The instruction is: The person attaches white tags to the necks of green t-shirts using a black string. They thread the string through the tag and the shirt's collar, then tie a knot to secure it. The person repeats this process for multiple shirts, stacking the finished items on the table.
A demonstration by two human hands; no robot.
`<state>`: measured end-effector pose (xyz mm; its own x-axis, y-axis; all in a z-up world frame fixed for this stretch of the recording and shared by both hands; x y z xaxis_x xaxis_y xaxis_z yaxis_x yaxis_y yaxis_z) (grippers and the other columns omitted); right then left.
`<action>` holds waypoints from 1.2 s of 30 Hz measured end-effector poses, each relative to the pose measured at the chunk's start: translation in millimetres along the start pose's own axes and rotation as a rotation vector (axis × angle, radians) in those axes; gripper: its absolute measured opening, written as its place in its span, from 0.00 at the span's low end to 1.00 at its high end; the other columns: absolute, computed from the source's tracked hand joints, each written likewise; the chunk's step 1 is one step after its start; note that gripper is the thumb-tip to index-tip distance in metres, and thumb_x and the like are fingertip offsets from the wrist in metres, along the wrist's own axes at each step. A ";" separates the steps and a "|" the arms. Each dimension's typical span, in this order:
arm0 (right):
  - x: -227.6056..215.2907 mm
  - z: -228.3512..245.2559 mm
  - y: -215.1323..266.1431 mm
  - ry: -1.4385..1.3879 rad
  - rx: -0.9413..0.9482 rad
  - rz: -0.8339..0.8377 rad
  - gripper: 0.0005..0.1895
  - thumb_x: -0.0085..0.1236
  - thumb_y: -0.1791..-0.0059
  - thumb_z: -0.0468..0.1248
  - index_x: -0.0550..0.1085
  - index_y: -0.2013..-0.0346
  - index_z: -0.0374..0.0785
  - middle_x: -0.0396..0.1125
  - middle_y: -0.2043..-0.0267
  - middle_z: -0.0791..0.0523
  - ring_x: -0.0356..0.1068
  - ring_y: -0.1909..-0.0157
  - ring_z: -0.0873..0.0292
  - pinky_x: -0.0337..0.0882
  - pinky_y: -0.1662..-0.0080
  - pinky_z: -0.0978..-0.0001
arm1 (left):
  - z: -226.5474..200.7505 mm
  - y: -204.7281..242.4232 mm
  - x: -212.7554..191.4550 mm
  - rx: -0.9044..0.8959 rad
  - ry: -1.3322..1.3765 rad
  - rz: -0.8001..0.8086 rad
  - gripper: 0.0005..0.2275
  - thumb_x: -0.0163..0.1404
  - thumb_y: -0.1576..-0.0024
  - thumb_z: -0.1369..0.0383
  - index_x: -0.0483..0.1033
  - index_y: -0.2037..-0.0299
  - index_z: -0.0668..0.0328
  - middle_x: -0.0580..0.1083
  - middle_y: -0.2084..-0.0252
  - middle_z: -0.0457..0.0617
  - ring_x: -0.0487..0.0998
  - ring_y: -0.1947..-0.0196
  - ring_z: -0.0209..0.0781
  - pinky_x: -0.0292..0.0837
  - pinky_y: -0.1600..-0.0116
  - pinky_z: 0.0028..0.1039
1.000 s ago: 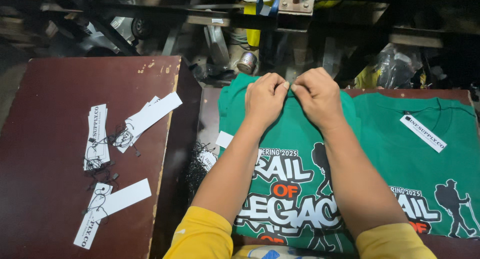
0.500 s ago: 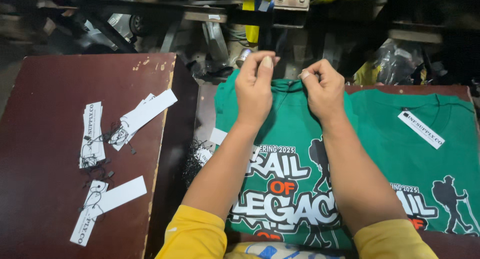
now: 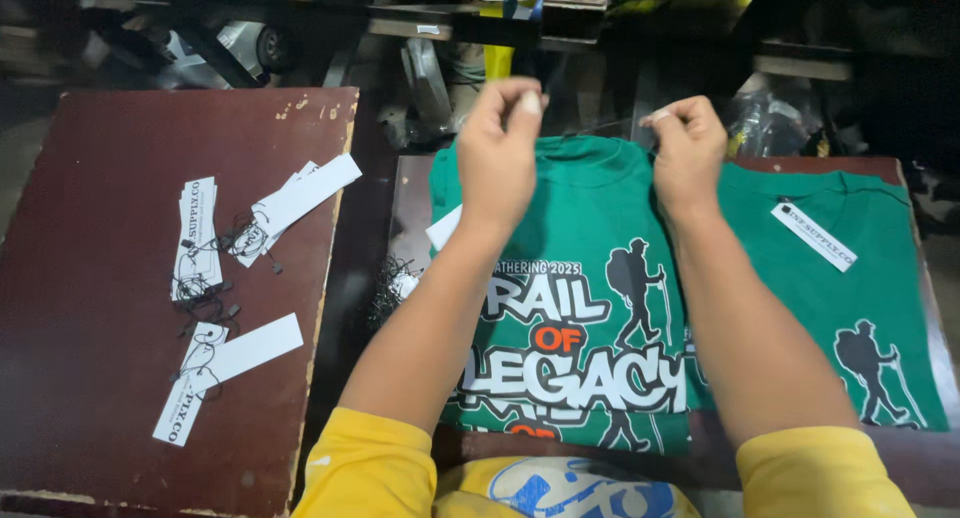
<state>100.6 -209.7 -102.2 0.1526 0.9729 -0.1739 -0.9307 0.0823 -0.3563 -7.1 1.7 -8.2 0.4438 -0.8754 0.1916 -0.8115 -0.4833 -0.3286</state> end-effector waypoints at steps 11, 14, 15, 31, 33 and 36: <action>-88.7 -87.6 -9.5 0.306 0.129 -0.339 0.04 0.65 0.60 0.35 0.76 0.75 0.48 0.74 0.72 0.64 0.71 0.68 0.66 0.71 0.62 0.70 | -4.0 170.1 -15.3 0.301 -1.022 0.668 0.18 0.55 0.45 0.54 0.78 0.50 0.56 0.69 0.35 0.62 0.62 0.31 0.66 0.56 0.34 0.65; -111.0 -120.0 -12.9 0.448 0.174 -0.415 0.04 0.66 0.62 0.37 0.79 0.75 0.51 0.75 0.72 0.66 0.72 0.68 0.65 0.70 0.65 0.65 | -11.1 197.5 -24.4 0.325 -1.028 0.788 0.28 0.61 0.51 0.49 0.75 0.43 0.54 0.61 0.28 0.61 0.54 0.26 0.67 0.51 0.33 0.72; -111.9 -114.8 -10.3 0.443 0.168 -0.418 0.04 0.66 0.62 0.37 0.79 0.75 0.51 0.75 0.72 0.66 0.72 0.68 0.65 0.70 0.65 0.65 | -13.7 201.3 -27.4 0.332 -1.030 0.784 0.28 0.61 0.51 0.49 0.75 0.43 0.54 0.61 0.28 0.61 0.54 0.26 0.67 0.51 0.33 0.72; 36.2 96.9 -18.8 0.792 0.152 0.951 0.17 0.57 0.47 0.42 0.78 0.45 0.42 0.73 0.49 0.54 0.69 0.49 0.53 0.67 0.48 0.57 | -12.3 203.3 -36.2 0.494 -0.935 0.720 0.30 0.57 0.50 0.47 0.74 0.43 0.59 0.68 0.33 0.58 0.65 0.31 0.60 0.63 0.44 0.54; 33.5 96.5 -23.2 0.774 0.176 0.977 0.15 0.60 0.50 0.40 0.80 0.49 0.42 0.73 0.56 0.55 0.68 0.56 0.56 0.66 0.54 0.59 | -9.7 203.9 -35.5 0.499 -0.927 0.707 0.28 0.55 0.49 0.48 0.74 0.43 0.59 0.68 0.33 0.59 0.66 0.31 0.60 0.64 0.45 0.54; 30.9 86.1 -30.1 0.454 0.292 0.957 0.10 0.60 0.49 0.36 0.69 0.73 0.46 0.60 0.76 0.61 0.55 0.73 0.64 0.56 0.70 0.68 | -7.8 203.0 -33.5 0.474 -0.942 0.730 0.30 0.57 0.50 0.48 0.74 0.42 0.58 0.67 0.32 0.58 0.64 0.30 0.60 0.64 0.46 0.55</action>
<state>104.7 -163.5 -17.9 -0.6220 0.4964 -0.6056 -0.7632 -0.5574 0.3270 -189.7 -67.0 -74.2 0.2094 -0.5126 -0.8327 -0.8515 0.3231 -0.4130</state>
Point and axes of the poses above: each hand's wrist, its own y-axis away from the middle knuckle, its own x-axis out of the palm, z = x × y, the point moved 1 cm from there along -y, towards the middle knuckle
